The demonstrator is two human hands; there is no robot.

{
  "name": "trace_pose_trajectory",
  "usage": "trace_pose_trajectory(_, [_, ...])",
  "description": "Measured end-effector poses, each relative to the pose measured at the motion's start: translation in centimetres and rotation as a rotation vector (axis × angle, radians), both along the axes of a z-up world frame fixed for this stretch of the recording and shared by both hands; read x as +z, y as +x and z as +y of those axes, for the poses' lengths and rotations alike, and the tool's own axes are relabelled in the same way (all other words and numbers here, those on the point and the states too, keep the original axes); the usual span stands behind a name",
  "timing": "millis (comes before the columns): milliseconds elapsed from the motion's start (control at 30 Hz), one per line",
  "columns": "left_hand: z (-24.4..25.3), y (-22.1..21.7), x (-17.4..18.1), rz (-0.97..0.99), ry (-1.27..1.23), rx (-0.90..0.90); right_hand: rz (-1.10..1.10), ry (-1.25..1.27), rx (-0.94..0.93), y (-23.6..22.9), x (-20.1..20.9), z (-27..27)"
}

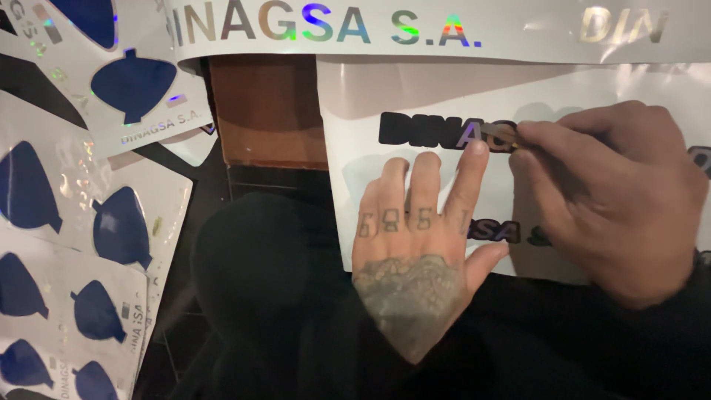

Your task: The recorder is weeding vinyl stickers using a utility knife.

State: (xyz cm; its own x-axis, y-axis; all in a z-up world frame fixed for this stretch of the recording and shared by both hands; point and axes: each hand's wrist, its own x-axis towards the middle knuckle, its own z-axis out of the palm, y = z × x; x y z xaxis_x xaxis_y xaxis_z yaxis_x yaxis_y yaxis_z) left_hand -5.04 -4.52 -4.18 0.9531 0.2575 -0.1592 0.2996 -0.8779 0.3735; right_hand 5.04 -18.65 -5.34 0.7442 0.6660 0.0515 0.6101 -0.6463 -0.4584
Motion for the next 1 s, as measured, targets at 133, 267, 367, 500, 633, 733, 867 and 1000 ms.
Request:
trace_pose_trajectory(133, [-0.5,0.2,-1.1,0.022,0.092,0.003,-0.03,-0.038,-0.005,0.1,0.0,-0.1])
trace_pose_trajectory(267, [-0.2,0.2,-0.6,-0.034,0.067,-0.013,-0.017,-0.024,0.005,0.3,0.6,0.2])
trace_pose_trajectory(367, [0.1,0.6,-0.9,-0.055,0.075,-0.046,-0.015,-0.025,0.004,0.7,0.9,0.5])
trace_pose_trajectory(500, [-0.1,0.8,-1.0,-0.095,0.091,-0.05,-0.002,-0.073,0.031,0.9,1.2,0.0])
trace_pose_trajectory(633, [-0.3,0.7,-0.9,-0.031,0.086,-0.084,-0.091,-0.18,0.008,1.7,2.8,-0.4])
trace_pose_trajectory(733, [0.1,0.8,-0.4,-0.035,0.132,-0.133,-0.138,-0.129,-0.009,3.3,2.6,-2.6])
trace_pose_trajectory(867, [1.1,2.3,1.3,-0.036,0.112,-0.177,0.005,0.12,-0.065,6.8,0.6,-5.7])
trace_pose_trajectory(1000, [1.9,4.7,2.1,-0.133,0.14,-0.251,-0.161,-0.034,-0.107,8.0,0.1,-7.2])
